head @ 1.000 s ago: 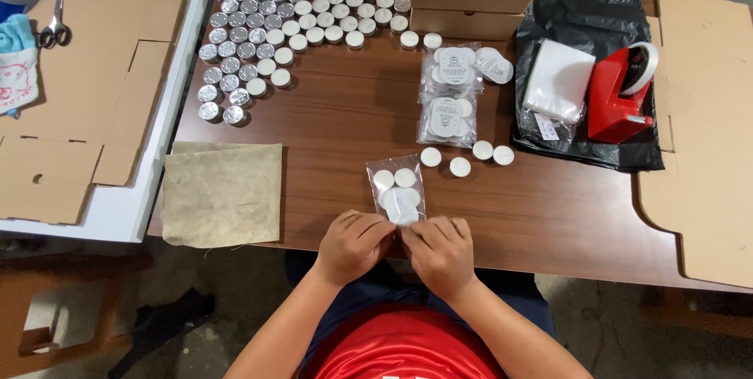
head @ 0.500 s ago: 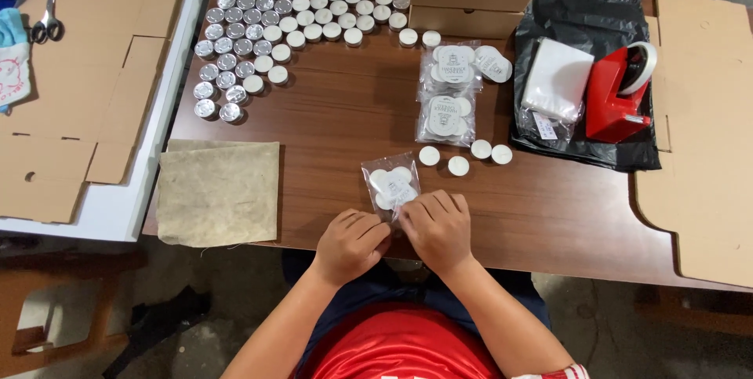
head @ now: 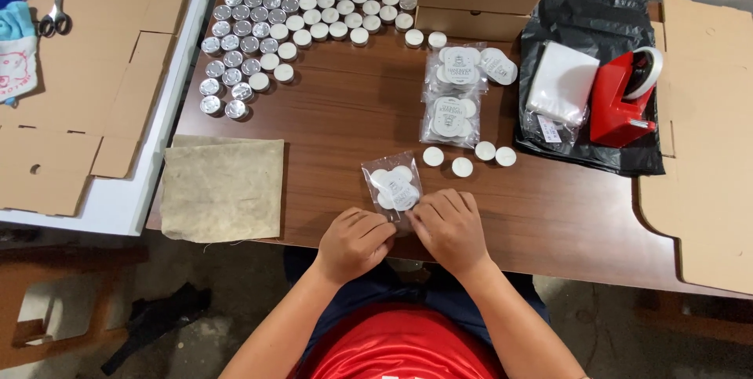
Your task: Bagging small white tea light candles into clear plastic bags and organizing them on a table.
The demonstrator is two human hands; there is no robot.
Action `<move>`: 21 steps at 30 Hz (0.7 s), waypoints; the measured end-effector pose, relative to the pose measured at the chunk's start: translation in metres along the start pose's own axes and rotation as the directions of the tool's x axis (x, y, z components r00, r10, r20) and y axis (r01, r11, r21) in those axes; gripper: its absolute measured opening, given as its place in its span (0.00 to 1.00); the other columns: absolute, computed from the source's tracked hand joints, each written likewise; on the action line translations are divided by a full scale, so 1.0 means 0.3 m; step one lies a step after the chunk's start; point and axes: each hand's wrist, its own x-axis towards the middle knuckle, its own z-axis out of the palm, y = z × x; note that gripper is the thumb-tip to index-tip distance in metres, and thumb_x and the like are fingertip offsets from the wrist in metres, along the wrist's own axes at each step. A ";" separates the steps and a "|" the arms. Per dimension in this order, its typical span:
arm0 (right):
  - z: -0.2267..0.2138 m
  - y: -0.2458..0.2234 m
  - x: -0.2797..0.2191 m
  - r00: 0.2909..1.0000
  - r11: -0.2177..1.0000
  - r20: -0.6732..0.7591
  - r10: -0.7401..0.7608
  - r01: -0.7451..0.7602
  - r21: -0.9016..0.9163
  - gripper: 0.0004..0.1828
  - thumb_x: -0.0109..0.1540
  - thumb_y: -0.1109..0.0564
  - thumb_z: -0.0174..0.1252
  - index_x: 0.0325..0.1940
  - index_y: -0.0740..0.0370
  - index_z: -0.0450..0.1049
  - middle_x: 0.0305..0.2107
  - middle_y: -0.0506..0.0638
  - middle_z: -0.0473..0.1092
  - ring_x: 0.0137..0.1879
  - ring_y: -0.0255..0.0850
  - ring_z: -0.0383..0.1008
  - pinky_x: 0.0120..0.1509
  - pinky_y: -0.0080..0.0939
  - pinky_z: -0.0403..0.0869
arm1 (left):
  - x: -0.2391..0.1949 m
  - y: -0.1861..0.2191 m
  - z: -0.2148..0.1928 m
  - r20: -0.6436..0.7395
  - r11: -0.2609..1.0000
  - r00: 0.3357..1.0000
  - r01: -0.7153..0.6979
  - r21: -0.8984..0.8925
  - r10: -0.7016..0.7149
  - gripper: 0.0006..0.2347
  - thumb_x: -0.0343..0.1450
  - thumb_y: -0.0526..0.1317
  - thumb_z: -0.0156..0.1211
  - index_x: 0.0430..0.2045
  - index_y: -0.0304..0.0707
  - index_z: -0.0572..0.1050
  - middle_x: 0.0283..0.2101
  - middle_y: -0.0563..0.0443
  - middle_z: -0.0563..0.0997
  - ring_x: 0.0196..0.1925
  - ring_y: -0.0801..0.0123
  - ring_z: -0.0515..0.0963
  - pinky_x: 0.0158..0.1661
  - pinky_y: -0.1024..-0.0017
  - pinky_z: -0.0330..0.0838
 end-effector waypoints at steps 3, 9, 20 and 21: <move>0.019 -0.009 0.003 0.999 0.996 -0.011 -0.043 0.042 -0.081 0.11 0.61 0.56 0.64 0.25 0.55 0.72 0.28 0.46 0.70 0.39 0.44 0.73 0.45 0.42 0.68 | -0.055 -0.014 0.049 -0.015 1.000 1.000 -0.007 0.015 0.007 0.03 0.65 0.34 0.64 0.28 0.44 0.80 0.28 0.53 0.77 0.32 0.64 0.82 0.38 0.70 0.78; 0.031 -0.031 0.006 0.999 0.987 -0.026 0.042 -0.046 -0.156 0.15 0.57 0.53 0.68 0.22 0.51 0.68 0.23 0.44 0.67 0.35 0.41 0.71 0.42 0.41 0.66 | -0.029 -0.009 0.030 -0.014 0.999 1.000 -0.020 0.035 0.021 0.02 0.65 0.35 0.65 0.26 0.46 0.79 0.27 0.55 0.76 0.30 0.65 0.81 0.35 0.71 0.77; -0.074 0.017 -0.023 0.963 0.965 0.232 0.138 -0.184 0.189 0.14 0.57 0.48 0.68 0.41 0.52 0.74 0.32 0.47 0.70 0.39 0.45 0.75 0.41 0.42 0.71 | 0.048 0.014 -0.037 -0.036 0.992 0.995 0.100 0.074 -0.097 0.05 0.64 0.31 0.61 0.25 0.47 0.77 0.25 0.58 0.73 0.24 0.69 0.78 0.28 0.76 0.76; -0.103 0.015 0.004 0.938 0.920 0.328 0.113 -0.224 0.322 0.22 0.53 0.50 0.71 0.47 0.55 0.74 0.35 0.51 0.71 0.42 0.50 0.77 0.42 0.46 0.73 | 0.055 0.014 -0.045 -0.014 0.990 0.994 0.107 0.094 -0.106 0.06 0.63 0.30 0.60 0.26 0.46 0.77 0.25 0.58 0.72 0.24 0.70 0.78 0.27 0.76 0.77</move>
